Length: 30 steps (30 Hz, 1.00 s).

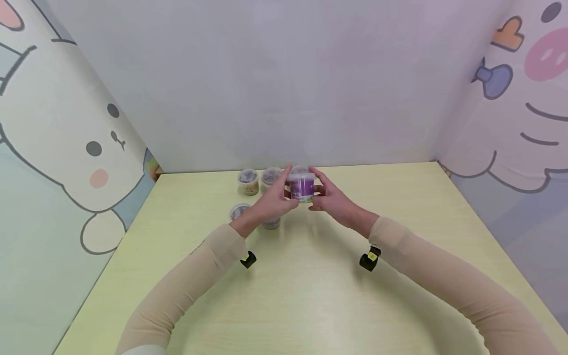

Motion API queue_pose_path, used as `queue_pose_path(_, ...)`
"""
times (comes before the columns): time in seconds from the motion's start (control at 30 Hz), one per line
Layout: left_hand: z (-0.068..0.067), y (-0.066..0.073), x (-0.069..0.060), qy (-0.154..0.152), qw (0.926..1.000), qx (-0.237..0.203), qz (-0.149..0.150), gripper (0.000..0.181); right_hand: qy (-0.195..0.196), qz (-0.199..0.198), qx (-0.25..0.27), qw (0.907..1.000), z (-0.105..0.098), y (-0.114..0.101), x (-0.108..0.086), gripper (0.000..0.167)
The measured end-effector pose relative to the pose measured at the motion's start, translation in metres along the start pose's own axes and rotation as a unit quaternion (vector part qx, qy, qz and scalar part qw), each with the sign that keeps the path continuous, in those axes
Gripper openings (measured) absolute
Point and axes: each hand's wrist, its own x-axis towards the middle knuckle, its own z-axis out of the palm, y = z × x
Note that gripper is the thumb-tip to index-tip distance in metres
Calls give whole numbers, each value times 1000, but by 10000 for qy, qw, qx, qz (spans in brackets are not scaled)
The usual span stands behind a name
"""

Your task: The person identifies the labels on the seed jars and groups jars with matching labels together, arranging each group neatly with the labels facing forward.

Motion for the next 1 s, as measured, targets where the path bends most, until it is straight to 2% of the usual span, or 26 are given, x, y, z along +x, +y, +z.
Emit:
queue_pose_path(0.3, 1, -5, 0, 81, 9998, 181, 83, 99, -45, 164, 192, 9997, 1, 1, 1, 79)
queue_pose_path(0.53, 5, -3, 5, 26, 9994, 256, 227, 97, 168, 80, -221, 9996, -3, 0, 0, 79)
queue_pose_path(0.77, 4, -3, 2, 69, 9994, 34, 332, 91, 209, 45, -224, 9995, -3, 0, 0, 81)
queue_pose_path(1.0, 7, -4, 1, 1, 9996, -129, 239, 95, 118, 85, -117, 9998, -6, -1, 0, 84)
